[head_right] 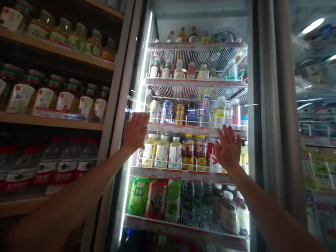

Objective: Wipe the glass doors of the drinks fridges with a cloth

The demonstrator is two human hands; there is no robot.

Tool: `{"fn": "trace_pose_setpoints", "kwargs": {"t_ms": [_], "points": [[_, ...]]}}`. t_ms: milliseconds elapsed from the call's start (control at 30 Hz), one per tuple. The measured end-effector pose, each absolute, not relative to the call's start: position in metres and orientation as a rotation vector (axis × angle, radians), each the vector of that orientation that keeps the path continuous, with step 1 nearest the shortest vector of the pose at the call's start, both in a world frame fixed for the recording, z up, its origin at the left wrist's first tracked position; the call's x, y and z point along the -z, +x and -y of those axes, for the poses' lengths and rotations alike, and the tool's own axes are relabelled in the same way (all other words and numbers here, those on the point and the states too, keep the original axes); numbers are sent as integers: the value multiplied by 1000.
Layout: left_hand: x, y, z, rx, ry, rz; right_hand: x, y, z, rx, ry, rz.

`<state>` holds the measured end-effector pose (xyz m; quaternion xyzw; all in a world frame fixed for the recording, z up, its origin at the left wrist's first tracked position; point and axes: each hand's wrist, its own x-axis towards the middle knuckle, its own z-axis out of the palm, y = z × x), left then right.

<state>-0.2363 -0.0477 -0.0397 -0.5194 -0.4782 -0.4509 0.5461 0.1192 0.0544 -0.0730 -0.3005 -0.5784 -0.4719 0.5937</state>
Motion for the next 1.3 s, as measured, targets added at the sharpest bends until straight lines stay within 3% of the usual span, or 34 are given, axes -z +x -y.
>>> {"fn": "trace_pose_setpoints", "kwargs": {"t_ms": [100,367,600,867,1133,1300], "points": [[40,-245,48,1209,-1081,1233,74,118,-54,1097,-696,1337],[93,-174,33,546,-1622,766,74,122,-55,1125,-679,1334],[55,-245,48,1192,-1134,1263,74,118,-54,1082,-694,1336],[101,-158,30,542,-1668,742,72,122,-55,1127,-685,1331],[74,-237,49,1169,-1187,1219,74,119,-49,1039,-746,1363],[117,-170,38,617,-1609,816,72,118,-50,1033,-734,1364]]}}
